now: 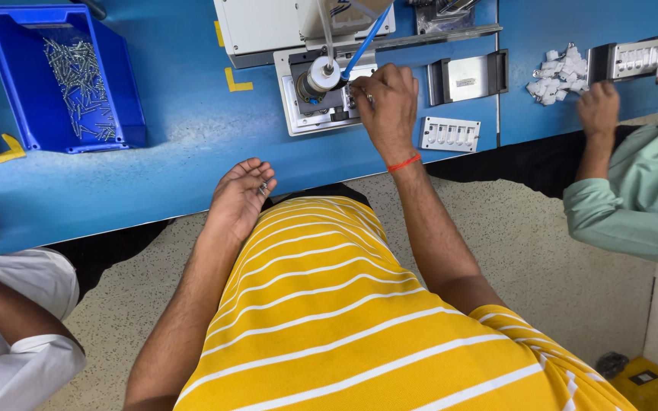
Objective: The person repeatedly picks small metal pins from a blue bin, inserts them into slots on a white electrical component, and places the component into a machine. They then remove the component and repeat the process with new parts.
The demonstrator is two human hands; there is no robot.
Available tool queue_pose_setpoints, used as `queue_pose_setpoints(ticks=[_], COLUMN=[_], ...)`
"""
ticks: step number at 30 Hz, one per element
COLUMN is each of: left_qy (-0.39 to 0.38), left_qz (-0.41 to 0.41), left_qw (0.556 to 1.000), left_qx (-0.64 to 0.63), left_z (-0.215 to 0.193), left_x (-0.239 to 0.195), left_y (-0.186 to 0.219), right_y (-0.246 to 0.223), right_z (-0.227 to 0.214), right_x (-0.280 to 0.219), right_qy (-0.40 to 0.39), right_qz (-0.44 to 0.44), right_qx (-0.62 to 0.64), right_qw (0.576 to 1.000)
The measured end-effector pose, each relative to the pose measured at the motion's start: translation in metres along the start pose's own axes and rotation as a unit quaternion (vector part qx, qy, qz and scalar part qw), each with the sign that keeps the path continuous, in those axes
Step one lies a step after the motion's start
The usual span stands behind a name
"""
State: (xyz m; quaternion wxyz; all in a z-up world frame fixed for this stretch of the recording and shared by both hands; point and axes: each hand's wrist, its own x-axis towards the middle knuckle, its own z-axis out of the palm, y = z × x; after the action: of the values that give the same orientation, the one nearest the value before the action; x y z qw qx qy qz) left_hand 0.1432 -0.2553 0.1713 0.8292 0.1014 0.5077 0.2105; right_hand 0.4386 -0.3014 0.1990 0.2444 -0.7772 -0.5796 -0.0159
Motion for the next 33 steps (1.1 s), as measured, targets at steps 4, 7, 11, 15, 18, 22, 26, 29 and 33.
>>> queue_pose_setpoints(ticks=[4,7,11,15,18,22,26,29,33], left_qy=[-0.022,-0.066,-0.138,-0.181,-0.214,-0.225,-0.225,-0.228,-0.191], left_qz=[0.014,0.049,0.122,0.18,0.194,0.216,0.213,0.206,0.212], left_qw=[0.999,0.997,0.981,0.961,0.95,0.922,0.917,0.924,0.942], left_qx=[-0.022,0.012,0.061,0.11,0.119,0.227,0.251,0.226,0.176], left_z=[-0.001,0.005,0.019,0.035,0.044,0.052,0.052,0.05,0.048], left_x=[-0.002,-0.009,-0.025,-0.039,-0.05,-0.063,-0.072,-0.074,-0.07], left_y=[0.002,0.007,0.011,0.016,0.02,0.029,0.034,0.033,0.027], right_y=[0.001,-0.005,-0.039,-0.084,-0.11,-0.126,-0.125,-0.123,-0.128], right_z=[0.0,-0.018,-0.053,-0.08,-0.087,-0.084,-0.08,-0.078,-0.074], right_x=[0.01,0.013,0.003,-0.011,-0.013,-0.011,-0.007,-0.007,-0.012], right_qy=[-0.02,-0.008,0.06,-0.027,-0.131,-0.186,-0.231,-0.237,-0.206], right_qz=[0.003,-0.021,-0.006,-0.011,-0.055,-0.097,-0.1,-0.097,-0.076], right_qx=[-0.005,0.042,0.133,0.248,0.279,0.274,0.283,0.29,0.298], right_qw=[1.0,0.999,0.989,0.968,0.95,0.939,0.926,0.922,0.929])
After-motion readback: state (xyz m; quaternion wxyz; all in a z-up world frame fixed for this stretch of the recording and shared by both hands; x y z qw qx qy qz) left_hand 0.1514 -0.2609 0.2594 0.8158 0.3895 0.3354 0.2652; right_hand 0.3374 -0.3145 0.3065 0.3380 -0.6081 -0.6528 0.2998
